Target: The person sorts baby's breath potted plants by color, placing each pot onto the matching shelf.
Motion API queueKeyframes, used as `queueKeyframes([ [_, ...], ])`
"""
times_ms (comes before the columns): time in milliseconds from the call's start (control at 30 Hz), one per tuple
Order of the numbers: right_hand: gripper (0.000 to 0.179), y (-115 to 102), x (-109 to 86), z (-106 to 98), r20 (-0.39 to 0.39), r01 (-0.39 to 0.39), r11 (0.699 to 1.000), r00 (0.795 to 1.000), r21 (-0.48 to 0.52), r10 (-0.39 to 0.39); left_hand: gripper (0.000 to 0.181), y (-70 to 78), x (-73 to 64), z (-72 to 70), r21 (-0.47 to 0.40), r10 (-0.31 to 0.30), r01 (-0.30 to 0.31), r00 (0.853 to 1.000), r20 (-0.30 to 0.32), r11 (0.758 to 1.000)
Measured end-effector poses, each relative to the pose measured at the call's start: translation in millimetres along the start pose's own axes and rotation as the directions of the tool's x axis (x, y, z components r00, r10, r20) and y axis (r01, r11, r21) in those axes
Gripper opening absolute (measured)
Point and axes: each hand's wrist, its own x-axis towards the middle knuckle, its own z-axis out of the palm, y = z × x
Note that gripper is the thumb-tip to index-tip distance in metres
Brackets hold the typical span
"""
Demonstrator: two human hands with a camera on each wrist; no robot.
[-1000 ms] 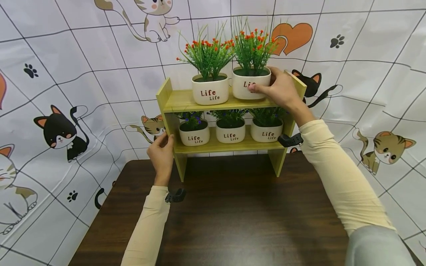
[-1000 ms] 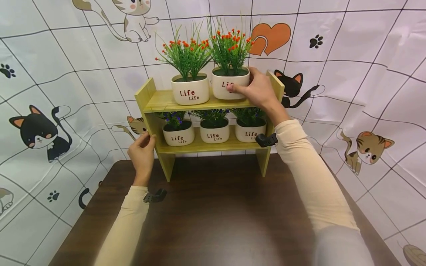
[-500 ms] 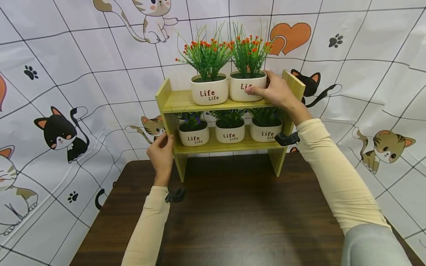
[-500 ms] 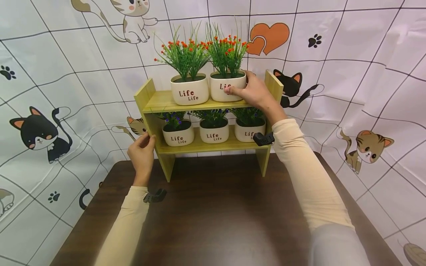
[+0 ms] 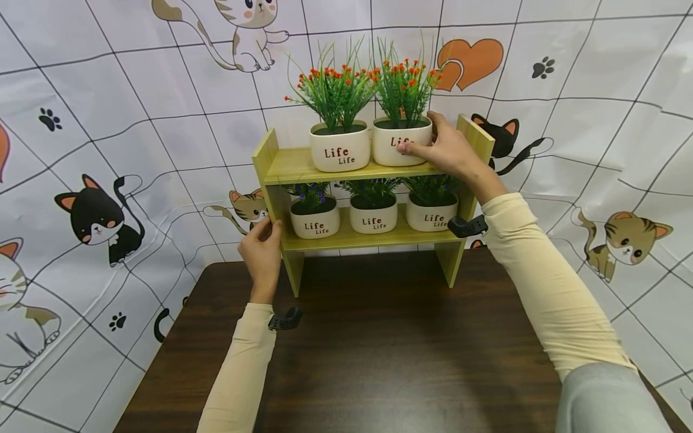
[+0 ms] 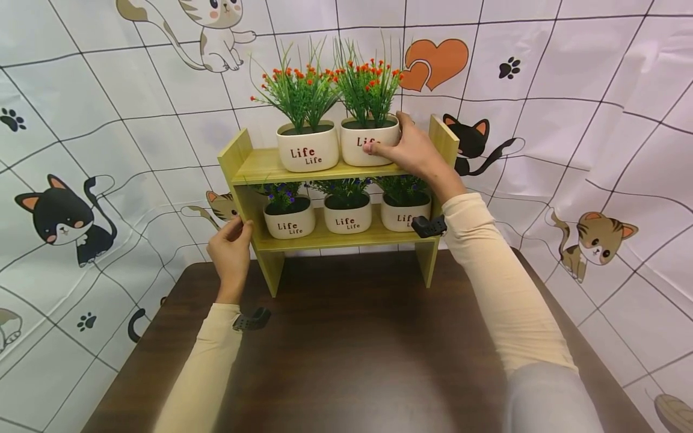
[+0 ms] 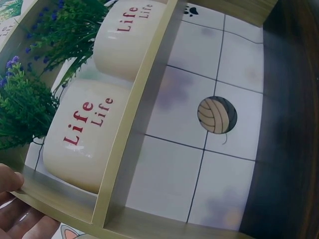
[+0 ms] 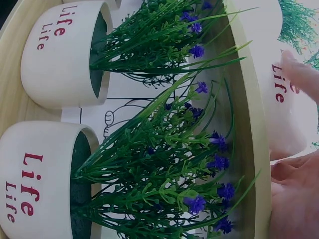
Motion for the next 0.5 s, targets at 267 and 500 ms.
queueKeyframes([
  [267,0.106,1.0,-5.2,0.5,-0.019,0.026,0.999,0.999,0.040,-0.025,0.021,0.3,0.1,0.2,0.011,0.000,0.000,1.000,-0.003,1.000],
  [500,0.103,0.4,-5.6,2.3,-0.044,0.039,0.999,0.998,0.033,-0.038,0.021,0.3,0.0,0.4,0.025,-0.001,0.001,1.000,-0.007,1.000],
])
